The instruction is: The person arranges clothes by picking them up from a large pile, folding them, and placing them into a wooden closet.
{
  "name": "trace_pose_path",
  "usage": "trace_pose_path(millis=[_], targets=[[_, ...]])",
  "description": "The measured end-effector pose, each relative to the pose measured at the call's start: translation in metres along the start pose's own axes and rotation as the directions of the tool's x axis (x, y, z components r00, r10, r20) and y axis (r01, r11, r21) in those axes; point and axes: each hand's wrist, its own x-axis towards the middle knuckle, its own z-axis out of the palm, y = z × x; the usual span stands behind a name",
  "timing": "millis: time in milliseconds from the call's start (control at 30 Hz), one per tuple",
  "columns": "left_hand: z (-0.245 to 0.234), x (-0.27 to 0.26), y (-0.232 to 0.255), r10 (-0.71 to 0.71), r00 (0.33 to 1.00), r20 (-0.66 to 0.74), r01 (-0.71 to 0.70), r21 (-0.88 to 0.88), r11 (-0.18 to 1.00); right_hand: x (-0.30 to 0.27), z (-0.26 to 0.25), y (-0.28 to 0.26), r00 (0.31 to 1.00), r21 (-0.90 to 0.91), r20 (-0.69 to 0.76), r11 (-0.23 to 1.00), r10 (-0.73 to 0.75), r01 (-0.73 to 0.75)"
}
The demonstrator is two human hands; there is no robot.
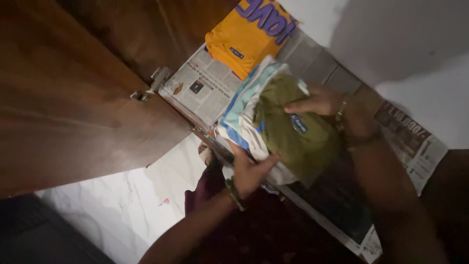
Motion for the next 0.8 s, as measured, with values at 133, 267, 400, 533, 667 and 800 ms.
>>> trace_pose_path(millis=[133,267,400,533,667,800], targets=[[-0.025,0.04,0.036,0.102,0.984,0.146,-0.094,-0.06,0.994,-0.012,-0.013,0.032,0.995,0.246,-0.082,0.969,0.055,-0.033],[-0.048,0.102,0.074,-0.148,0.951,0.27,0.157,-0.01,0.988,0.011,0.019,0.07,0.975,0.652,-0.163,0.726,-0.149,0.219],[-0.06,0.191,0.108,-0.358,0.86,0.363,0.193,0.417,0.888,0.045,0.044,0.066,0.835,0.673,-0.388,0.499,-0.39,0.545],[-0.029,0.311,0.134,-0.16,0.824,0.544,-0.208,0.553,0.806,0.092,0.012,0.031,0.748,0.751,-0.538,0.182,-0.388,0.634],[0.0,0.413,0.119,-0.267,0.82,0.506,-0.185,0.677,0.712,0.16,-0.037,0.008,0.624,0.576,-0.778,0.319,-0.066,0.752],[-0.027,0.455,0.041,-0.237,0.907,0.349,-0.251,0.898,0.362,0.211,-0.045,0.007,0.604,0.629,-0.751,0.57,0.267,0.529]])
